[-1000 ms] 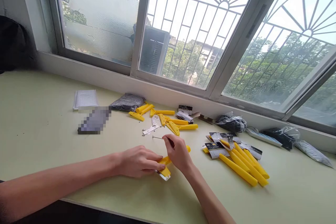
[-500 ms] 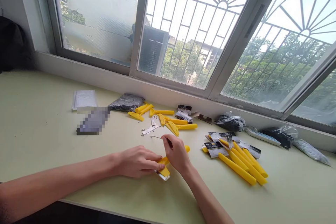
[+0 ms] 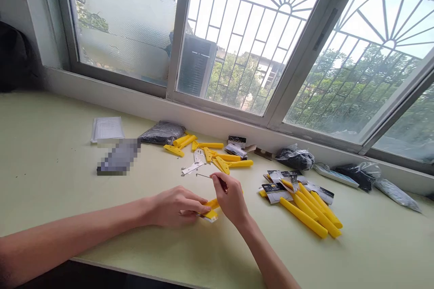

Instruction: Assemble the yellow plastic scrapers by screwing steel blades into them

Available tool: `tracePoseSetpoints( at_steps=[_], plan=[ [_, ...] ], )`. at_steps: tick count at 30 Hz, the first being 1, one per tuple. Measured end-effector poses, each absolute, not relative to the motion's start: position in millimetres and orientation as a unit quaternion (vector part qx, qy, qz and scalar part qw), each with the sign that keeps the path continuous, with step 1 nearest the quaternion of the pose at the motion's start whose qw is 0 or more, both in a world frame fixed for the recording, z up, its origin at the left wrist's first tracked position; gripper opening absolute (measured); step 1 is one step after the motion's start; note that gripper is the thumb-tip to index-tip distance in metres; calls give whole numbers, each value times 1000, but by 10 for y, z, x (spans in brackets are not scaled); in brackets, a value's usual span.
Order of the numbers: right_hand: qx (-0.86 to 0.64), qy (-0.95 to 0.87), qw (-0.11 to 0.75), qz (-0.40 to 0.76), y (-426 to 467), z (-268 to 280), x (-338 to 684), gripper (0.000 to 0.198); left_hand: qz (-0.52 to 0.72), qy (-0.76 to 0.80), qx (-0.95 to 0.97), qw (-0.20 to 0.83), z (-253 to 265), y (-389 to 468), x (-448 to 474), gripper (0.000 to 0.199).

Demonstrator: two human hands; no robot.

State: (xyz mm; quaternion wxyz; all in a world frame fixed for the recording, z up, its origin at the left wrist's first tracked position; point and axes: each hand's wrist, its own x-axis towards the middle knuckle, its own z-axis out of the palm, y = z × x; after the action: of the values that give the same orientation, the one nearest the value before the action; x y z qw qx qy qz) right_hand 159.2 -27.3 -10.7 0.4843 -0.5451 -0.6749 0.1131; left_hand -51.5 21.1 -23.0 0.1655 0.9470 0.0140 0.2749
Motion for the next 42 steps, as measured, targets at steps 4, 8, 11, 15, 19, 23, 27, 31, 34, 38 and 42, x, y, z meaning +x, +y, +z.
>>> tracePoseSetpoints(
  at_steps=[4, 8, 11, 15, 19, 23, 27, 31, 34, 38, 42],
  plan=[
    [-543, -639, 527, 140, -340, 9, 1655, 42, 297, 77, 899, 312, -223, 204, -501, 25],
    [-529, -619, 556, 166, -439, 197, 1765, 47, 309, 143, 811, 476, -221, 149, -448, 17],
    [-520, -611, 572, 172, -572, 350, 1834, 45, 295, 166, 729, 595, -209, 132, -401, 31],
    [-516, -599, 588, 168, -781, 463, 1847, 37, 265, 200, 621, 710, -179, 163, -391, 47],
    [-537, -593, 582, 150, -911, 402, 1795, 36, 247, 228, 545, 768, -157, 197, -417, 52],
    [-558, -589, 562, 162, -942, 227, 1755, 38, 245, 237, 514, 787, -141, 201, -422, 53],
    [-561, -578, 563, 184, -941, 50, 1747, 37, 250, 240, 508, 789, -134, 194, -410, 52],
    [-558, -565, 574, 201, -956, -58, 1750, 35, 249, 237, 508, 790, -144, 199, -405, 52],
    [-563, -561, 572, 202, -974, -87, 1759, 35, 247, 235, 508, 791, -153, 204, -407, 53],
    [-570, -560, 567, 200, -988, -88, 1775, 36, 248, 230, 512, 790, -161, 204, -407, 51],
    [-575, -561, 562, 194, -989, -87, 1780, 37, 246, 227, 517, 788, -165, 204, -407, 50]
  ],
)
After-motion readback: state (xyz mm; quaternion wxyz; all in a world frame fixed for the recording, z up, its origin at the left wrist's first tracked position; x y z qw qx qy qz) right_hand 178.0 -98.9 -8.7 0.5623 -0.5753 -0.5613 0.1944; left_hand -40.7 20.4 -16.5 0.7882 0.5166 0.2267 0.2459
